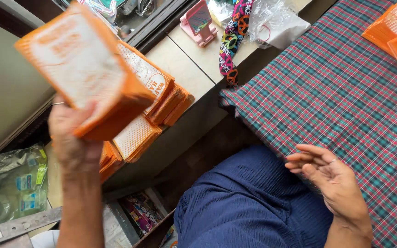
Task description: Folding and stacking paper bags on a table
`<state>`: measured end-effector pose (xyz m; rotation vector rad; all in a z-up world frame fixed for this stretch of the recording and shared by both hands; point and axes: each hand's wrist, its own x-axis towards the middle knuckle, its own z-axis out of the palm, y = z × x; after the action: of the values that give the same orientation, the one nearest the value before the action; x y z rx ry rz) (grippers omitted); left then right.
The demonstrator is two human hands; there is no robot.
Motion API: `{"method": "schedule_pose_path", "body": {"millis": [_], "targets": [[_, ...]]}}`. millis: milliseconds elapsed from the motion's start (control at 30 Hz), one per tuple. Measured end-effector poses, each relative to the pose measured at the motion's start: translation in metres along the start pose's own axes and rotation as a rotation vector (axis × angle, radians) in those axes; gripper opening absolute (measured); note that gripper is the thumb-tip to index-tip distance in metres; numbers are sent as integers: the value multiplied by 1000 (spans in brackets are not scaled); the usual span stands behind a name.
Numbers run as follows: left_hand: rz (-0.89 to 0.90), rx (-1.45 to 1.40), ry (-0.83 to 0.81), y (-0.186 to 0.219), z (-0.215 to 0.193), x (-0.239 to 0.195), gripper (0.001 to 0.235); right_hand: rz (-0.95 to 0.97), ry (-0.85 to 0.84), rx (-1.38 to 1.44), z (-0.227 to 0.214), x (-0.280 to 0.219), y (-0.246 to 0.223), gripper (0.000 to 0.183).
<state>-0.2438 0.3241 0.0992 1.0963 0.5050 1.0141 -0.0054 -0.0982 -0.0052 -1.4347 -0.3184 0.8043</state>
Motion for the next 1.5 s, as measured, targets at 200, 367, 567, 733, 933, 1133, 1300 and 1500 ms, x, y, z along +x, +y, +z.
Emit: {"method": "schedule_pose_path", "body": {"millis": [200,367,567,733,933,1133,1300,1500], "targets": [[45,82,449,6,-80,19,40,-17,103,-40,-28,-18,10,37],[-65,143,233,23,-84,8,43,-49,104,-63,-44,-20,16,38],[-508,259,-157,12,14,-46,80,-214,-226,239,18,10,-17,113],[-1322,311,-1063,-71,90,-36,85,-60,-551,549,52,30,-5,128],[-1268,164,-1376,-133,123,-45,51,0,-432,526,26,9,46,112],[-1344,-882,-910,-200,114,-85,134,-160,107,594,-5,-6,48,82],[-839,-685,-801,-227,136,-168,96,-480,561,660,7,-13,26,65],[-507,-52,-339,-172,192,-163,36,-601,705,541,48,-9,29,74]]}}
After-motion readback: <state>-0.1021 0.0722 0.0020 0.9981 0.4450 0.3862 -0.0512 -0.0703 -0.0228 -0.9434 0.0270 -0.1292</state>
